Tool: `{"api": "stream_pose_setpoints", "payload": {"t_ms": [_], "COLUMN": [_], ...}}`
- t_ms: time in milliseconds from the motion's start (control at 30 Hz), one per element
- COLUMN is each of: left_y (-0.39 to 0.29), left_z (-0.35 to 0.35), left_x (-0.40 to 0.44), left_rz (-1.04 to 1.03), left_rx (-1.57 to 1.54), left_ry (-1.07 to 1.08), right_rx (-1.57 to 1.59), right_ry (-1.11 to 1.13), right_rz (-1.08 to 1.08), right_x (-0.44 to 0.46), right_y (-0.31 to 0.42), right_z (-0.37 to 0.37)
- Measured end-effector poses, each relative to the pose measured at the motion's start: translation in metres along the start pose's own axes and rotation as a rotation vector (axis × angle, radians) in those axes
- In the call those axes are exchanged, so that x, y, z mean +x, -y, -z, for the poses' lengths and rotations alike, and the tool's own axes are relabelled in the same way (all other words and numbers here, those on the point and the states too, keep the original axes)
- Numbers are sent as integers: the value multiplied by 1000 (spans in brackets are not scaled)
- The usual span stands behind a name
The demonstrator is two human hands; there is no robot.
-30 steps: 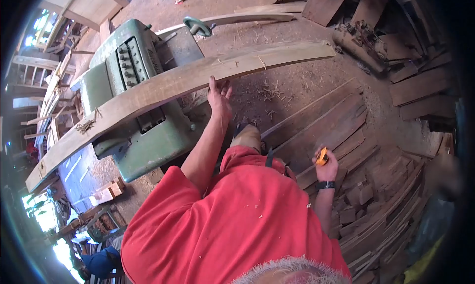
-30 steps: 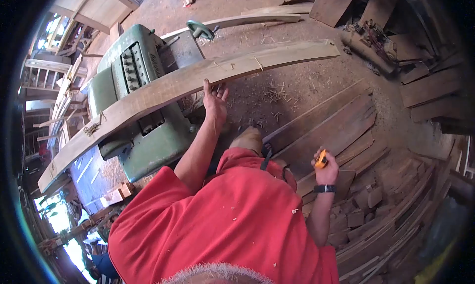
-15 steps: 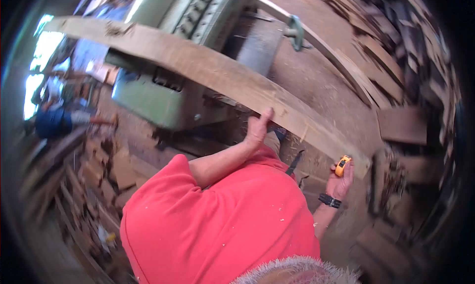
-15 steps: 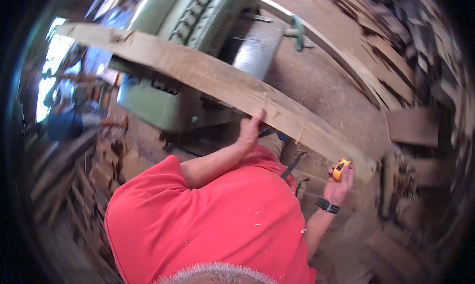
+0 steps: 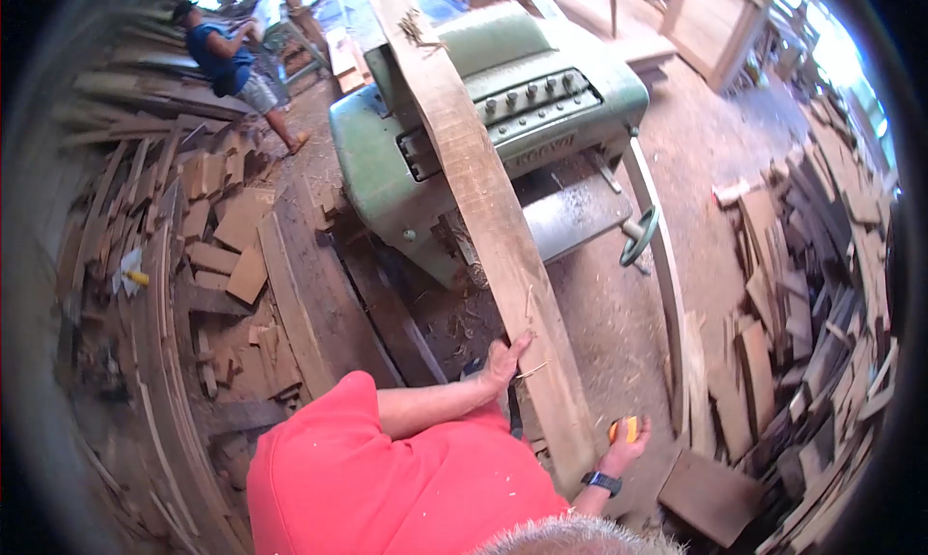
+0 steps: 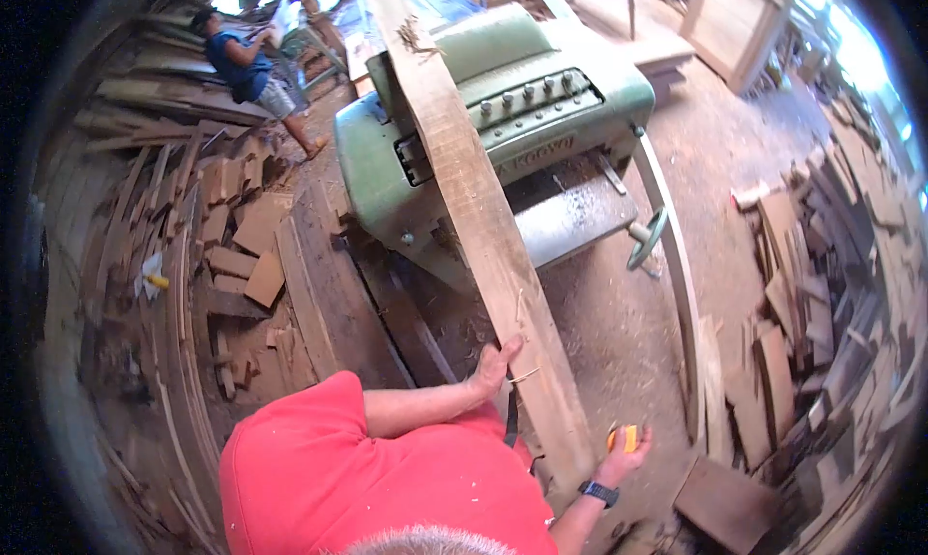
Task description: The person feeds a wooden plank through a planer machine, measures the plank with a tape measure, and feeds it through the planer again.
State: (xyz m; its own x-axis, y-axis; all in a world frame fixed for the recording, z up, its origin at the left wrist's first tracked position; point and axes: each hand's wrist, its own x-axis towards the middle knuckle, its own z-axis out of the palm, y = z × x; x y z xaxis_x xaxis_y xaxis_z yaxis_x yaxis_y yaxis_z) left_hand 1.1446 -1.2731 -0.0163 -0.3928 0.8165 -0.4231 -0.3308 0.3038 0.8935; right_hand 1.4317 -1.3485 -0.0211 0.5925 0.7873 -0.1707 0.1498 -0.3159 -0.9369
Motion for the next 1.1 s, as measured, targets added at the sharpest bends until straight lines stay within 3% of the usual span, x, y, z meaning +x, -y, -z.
{"api": "stream_pose_setpoints", "payload": {"t_ms": [133,267,300,400,533,567,600,633,767,867,967,1100], "left_y": [60,88,97,139,129,168,187,181,71,138,83,89], "left_z": [-12,-32,-35,-40,-58,-49,-48,-50,-71,-85,-99,-128], "left_x": [-39,-74,-82,-108,-158,-149,-148,-151,-177,-166,-186,-191], "left_rz": [98,144,134,187,280,302,288,297,341,263,251,218], "left_rx": [-94,-171,-201,-197,-156,-88,-101,-65,147,13,193,177], "left_ry": [-42,-113,-99,-38,156,217,221,238,173,55,-15,-120], "right_rx": [346,122,133,38,10,3,-133,-267,-386,-392,-459,-419], "right_ry": [181,343,382,427,444,442,414,385,305,315,355,519], "right_rz": [-228,-222,-315,-163,-209,-202,-62,84,136,152,205,191], "right_x": [26,34,31,18,15,15,17,22,17,18,37,81], "right_y": [-40,-59,-55,-36,-13,-23,-38,-48,-36,-15,-24,-67], "right_z": [22,43,48,55,59,61,61,60,58,57,62,61]}}
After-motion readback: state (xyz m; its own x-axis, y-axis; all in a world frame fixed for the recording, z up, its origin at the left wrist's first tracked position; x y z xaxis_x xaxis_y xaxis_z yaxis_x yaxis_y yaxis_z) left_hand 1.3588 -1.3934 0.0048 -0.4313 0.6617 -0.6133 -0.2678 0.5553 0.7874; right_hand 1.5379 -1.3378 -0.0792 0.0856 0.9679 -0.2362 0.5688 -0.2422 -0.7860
